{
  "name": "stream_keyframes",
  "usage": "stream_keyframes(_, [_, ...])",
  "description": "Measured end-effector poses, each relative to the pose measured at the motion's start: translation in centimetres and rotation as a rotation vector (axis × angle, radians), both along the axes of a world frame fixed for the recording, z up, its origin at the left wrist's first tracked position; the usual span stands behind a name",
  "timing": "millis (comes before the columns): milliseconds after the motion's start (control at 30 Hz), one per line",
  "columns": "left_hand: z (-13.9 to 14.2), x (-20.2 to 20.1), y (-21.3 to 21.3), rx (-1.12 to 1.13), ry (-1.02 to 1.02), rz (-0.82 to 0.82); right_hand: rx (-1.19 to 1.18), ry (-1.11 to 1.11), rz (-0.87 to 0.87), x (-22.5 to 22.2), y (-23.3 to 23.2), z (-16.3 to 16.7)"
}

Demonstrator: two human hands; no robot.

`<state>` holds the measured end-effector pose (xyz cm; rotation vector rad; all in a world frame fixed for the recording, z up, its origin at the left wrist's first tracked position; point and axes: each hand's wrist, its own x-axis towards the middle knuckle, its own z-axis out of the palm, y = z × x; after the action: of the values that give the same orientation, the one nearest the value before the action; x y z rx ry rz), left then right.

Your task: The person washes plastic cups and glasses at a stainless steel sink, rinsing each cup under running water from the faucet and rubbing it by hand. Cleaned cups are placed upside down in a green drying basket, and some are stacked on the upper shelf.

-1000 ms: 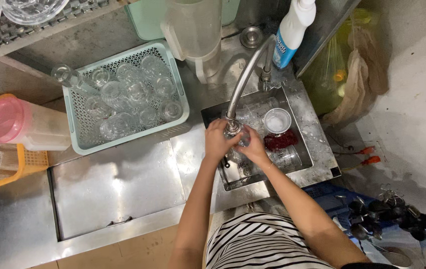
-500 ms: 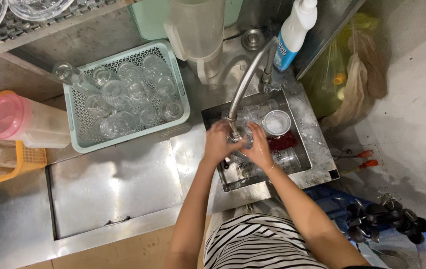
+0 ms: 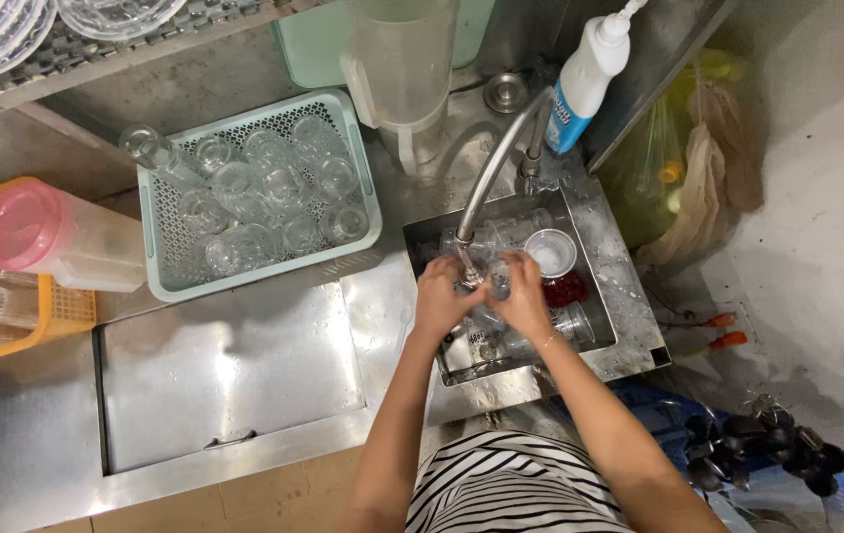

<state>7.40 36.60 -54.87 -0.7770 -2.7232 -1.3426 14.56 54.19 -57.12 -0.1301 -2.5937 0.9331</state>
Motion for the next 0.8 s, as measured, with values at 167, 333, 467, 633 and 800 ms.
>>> stream_keyframes(167, [-0.6,0.6,-0.2,0.057,0.013,0.093,-0.428,-0.306,-0.181,1.7,4.9,1.1])
stream_keyframes(333, [-2.0,1.8,0.4,0.469,-0.427,0.078,-1.629,-0.365,-0.240,2.9,7.1,6.0])
stream_keyframes(467, [-2.8,2.3,1.3,0.745,-0.595,0.006,-1.761,-0.292,-0.005,4.2,7.5,13.7])
stream_keyframes(633, [-1.4,1.8,1.2,0.701,-0.637,0.046,-1.772,-0.018,0.602,4.5,9.4,18.0])
stream_keyframes(800, [0.5,1.8,-0.4,0.640,-0.588,0.047,-1.407,-0.482,0.254,4.8,5.9,12.5])
